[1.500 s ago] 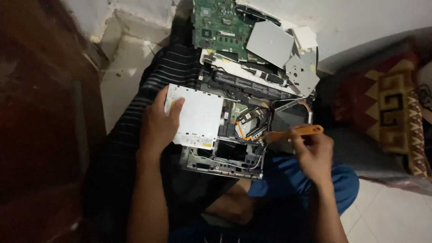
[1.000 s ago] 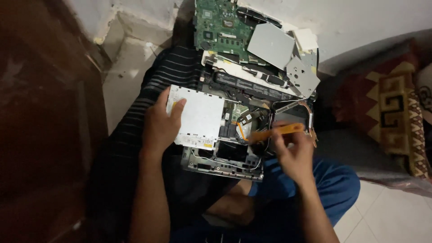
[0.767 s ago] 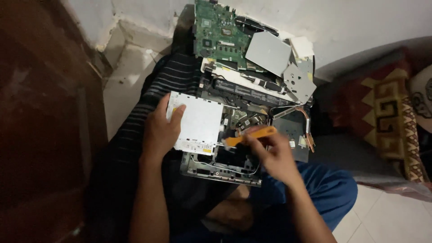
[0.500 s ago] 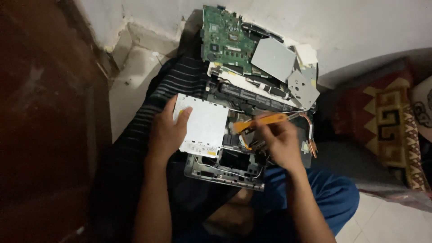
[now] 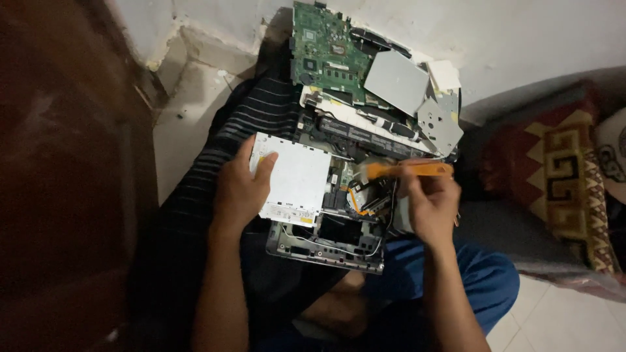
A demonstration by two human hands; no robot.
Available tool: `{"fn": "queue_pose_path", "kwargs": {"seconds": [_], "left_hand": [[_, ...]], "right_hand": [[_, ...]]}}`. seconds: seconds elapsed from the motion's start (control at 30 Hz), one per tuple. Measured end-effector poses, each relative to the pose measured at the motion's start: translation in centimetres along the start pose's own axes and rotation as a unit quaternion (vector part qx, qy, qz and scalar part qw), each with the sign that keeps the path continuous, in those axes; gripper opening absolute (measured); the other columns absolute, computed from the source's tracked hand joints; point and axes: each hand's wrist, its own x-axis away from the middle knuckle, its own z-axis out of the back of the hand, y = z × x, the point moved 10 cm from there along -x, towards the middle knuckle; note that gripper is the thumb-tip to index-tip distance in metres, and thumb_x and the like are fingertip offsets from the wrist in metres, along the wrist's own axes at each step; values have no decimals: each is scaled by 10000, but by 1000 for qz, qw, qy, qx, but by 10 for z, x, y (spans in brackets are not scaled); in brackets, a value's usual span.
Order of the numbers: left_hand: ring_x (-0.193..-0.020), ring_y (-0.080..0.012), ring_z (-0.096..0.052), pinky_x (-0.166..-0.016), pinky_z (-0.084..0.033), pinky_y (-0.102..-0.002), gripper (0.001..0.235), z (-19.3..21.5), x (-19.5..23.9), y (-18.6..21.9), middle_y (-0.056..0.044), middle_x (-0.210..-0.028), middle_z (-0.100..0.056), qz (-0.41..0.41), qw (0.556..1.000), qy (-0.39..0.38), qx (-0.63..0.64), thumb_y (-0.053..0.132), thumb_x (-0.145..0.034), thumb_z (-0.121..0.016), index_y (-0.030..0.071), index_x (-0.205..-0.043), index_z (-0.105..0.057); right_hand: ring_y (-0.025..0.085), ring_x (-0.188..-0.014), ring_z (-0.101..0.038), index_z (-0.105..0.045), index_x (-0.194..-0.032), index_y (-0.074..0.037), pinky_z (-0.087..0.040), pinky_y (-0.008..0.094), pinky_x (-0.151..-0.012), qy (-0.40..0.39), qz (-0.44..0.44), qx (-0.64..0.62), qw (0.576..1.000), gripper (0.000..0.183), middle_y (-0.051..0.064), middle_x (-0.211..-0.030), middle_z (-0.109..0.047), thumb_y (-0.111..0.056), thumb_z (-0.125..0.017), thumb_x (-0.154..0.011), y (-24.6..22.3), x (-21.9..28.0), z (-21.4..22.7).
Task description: The person is repairing a disassembled laptop while sitting on the floor. They use a screwdriver to remove screws from a metal component and then use their hands to detach and reattach parts of the laptop chassis.
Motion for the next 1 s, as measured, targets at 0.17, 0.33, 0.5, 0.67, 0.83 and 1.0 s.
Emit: {"fn": "queue_pose_path", "kwargs": {"seconds": [0.17, 0.33, 0.5, 0.67, 0.83, 1.0], "left_hand": [[-1023, -464, -714, -788, -562, -514, 624, 4, 3, 14, -336, -1147, -696, 7, 1000, 2, -17, 355, -1015, -601, -68, -1466, -514], [-1120, -474, -679, -850, -552, -543, 644, 2, 8, 19, -345, -1226, -668, 24, 999, -8, -22, 377, -1012, -594, -53, -1482, -498], [-1197, -478, -644, -927, -535, -549, 661, 4, 12, 25, -348, -1316, -623, 57, 998, -10, -18, 382, -1021, -582, -50, -1507, -464], [-1233, -477, -614, -974, -514, -553, 652, 3, 9, 20, -345, -1312, -626, 51, 998, -10, -32, 371, -1019, -586, -48, -1504, -468], [-1221, -476, -626, -974, -521, -550, 622, 5, 13, 28, -347, -1303, -631, 46, 999, -3, -18, 343, -1028, -583, -55, -1494, -478], [-1157, -441, -671, -921, -547, -510, 614, 5, 9, 23, -319, -1249, -666, 35, 999, 5, -29, 345, -1029, -598, -43, -1492, -491]], "right_hand": [[256, -702, -709, -772, -999, -8, -555, 372, -636, -6, 6, 46, 999, 61, 162, -786, -732, -33, -754, -946, 2, 0, -1], [249, -749, -711, -763, -1007, -25, -572, 384, -722, -36, -18, -8, 999, 94, 150, -824, -737, 7, -725, -928, 11, 4, -10], [296, -760, -720, -758, -1087, 34, -578, 410, -703, 17, -40, 35, 998, 108, 184, -852, -727, 17, -711, -992, 26, -3, 17], [239, -722, -695, -796, -1012, -75, -535, 381, -688, -27, -66, 61, 996, 92, 131, -784, -721, -63, -771, -924, 33, 5, 12], [203, -802, -655, -763, -1031, 4, -530, 352, -781, 21, -42, 11, 999, 61, 134, -868, -720, 26, -707, -1017, 29, 4, 38], [219, -686, -617, -758, -1015, 21, -505, 383, -652, -6, -93, 22, 995, 86, 169, -761, -663, 23, -743, -930, 59, 8, 41]]}}
